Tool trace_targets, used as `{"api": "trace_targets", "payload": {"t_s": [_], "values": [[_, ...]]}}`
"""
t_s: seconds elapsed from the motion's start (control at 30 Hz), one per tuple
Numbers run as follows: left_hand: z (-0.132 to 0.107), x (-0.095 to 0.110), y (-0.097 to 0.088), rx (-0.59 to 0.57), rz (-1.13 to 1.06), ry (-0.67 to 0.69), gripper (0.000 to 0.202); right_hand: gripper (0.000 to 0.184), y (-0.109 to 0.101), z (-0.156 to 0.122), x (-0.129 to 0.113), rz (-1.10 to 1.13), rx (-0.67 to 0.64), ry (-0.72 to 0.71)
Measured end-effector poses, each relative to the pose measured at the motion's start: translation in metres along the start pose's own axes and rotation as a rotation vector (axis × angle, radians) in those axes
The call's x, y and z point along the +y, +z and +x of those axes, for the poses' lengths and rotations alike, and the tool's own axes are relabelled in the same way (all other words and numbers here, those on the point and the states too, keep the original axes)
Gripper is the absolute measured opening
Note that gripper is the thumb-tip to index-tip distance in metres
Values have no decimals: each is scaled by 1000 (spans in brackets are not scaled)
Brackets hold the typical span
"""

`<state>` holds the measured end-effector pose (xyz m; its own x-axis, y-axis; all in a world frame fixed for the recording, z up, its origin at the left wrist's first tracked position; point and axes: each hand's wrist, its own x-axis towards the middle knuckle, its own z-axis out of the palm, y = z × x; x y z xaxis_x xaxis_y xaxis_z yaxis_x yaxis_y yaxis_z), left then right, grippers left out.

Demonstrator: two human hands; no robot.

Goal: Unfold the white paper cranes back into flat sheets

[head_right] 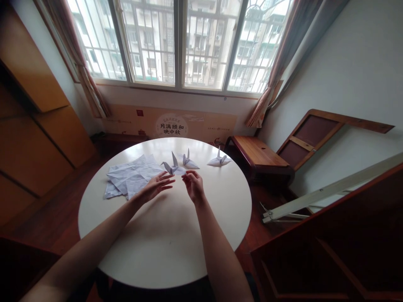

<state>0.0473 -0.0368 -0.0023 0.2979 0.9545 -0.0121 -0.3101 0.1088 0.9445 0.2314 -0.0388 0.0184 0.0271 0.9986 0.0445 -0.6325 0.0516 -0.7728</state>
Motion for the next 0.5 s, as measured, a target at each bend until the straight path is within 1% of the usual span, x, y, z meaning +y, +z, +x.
{"api": "trace_targets", "payload": {"t_s": [0.1, 0.17, 0.27, 0.4, 0.47, 0.5], "values": [[4, -3, -3, 213, 57, 77, 118, 15, 5, -3, 7, -81, -36, 49], [7, -6, -6, 321, 167, 131, 130, 16, 9, -5, 10, -120, -72, 57], [8, -8, -8, 355, 312, 240, 132, 18, 13, -7, 11, -162, -109, 32], [6, -5, -8, 428, 386, 364, 131, 18, 13, -7, 11, -164, -81, -4], [4, -2, -8, 454, 402, 398, 125, 19, 12, -6, 12, -162, -59, -10], [4, 0, -9, 449, 416, 403, 119, 19, 11, -5, 13, -165, -53, -10]]}}
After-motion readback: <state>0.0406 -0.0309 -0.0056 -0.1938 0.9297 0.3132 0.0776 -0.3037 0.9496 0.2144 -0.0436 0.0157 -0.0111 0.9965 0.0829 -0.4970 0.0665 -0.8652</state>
